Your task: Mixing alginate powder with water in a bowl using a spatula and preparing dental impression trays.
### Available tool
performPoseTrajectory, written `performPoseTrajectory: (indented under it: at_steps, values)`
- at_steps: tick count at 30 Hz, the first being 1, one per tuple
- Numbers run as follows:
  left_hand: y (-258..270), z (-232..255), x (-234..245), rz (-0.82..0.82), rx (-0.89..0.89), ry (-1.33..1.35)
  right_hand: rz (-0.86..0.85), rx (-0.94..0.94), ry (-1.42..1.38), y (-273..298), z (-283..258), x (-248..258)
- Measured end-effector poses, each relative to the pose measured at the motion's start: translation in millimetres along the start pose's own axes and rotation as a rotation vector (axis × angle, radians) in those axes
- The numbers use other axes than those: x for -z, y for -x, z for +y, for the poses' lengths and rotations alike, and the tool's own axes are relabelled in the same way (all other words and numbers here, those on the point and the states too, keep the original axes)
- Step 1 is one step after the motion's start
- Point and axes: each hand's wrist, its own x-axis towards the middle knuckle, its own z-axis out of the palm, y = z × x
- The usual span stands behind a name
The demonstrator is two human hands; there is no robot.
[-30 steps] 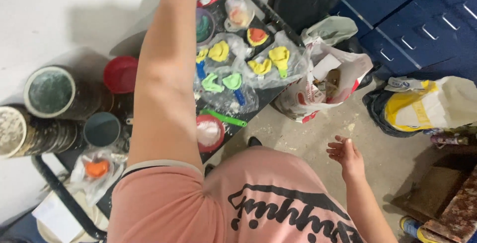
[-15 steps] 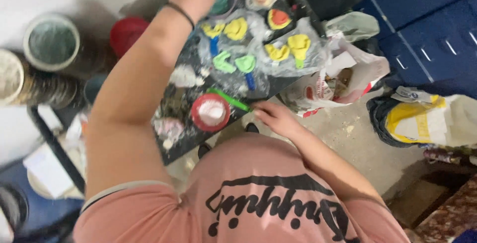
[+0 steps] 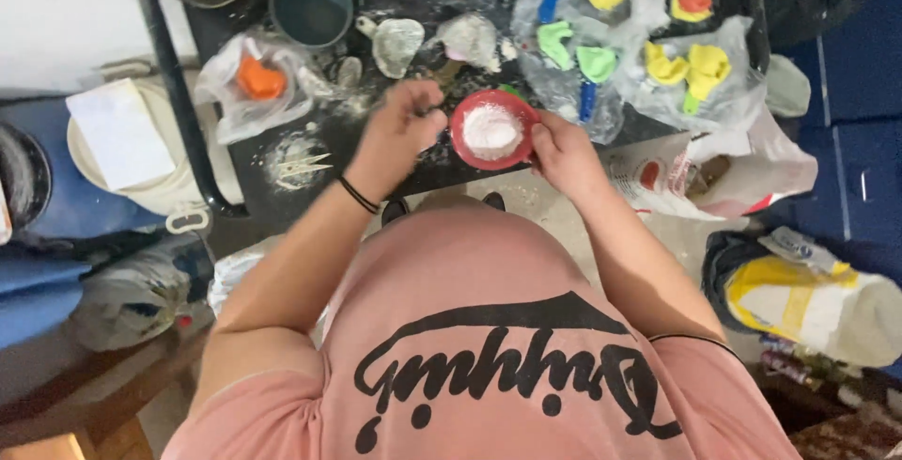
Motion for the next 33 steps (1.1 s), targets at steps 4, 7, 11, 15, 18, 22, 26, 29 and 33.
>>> performPoseTrajectory:
  at_steps: [4, 7, 11, 15, 18, 22, 26, 29, 33]
  values:
    - [23, 4, -10, -0.076, 0.229, 0.366, -0.093, 0.047, -0.047, 16, -53, -1]
    - [42, 10, 3, -0.147, 0.415, 0.844, -0.253, 0.152, -0.062, 7, -68, -9]
    - [69, -11, 28, 0.018, 0.269, 0.988, -0.284, 0.221, 0.002, -38, -89, -18]
    - [99, -4, 58, 0.148, 0.314, 0.916, 0.088, 0.19, 0.107, -115, -78, -29]
    - [114, -17, 67, 0.186, 0.243, 0.95, 0.142, 0.316, 0.154, -172, -68, -42]
    - [124, -20, 78, 0.248, 0.226, 0.951, 0.115, 0.19, 0.223, -209, -93, -60]
    - [129, -13, 83, 0.253, 0.202, 0.946, 0.145, 0.085, 0.231, -239, -92, -76]
    - [126, -15, 84, 0.25, 0.191, 0.936, 0.242, 0.163, 0.253, -257, -80, -81]
    - [119, -13, 82, 0.258, 0.161, 0.969, 0.308, 0.153, 0.234, -221, -102, -74]
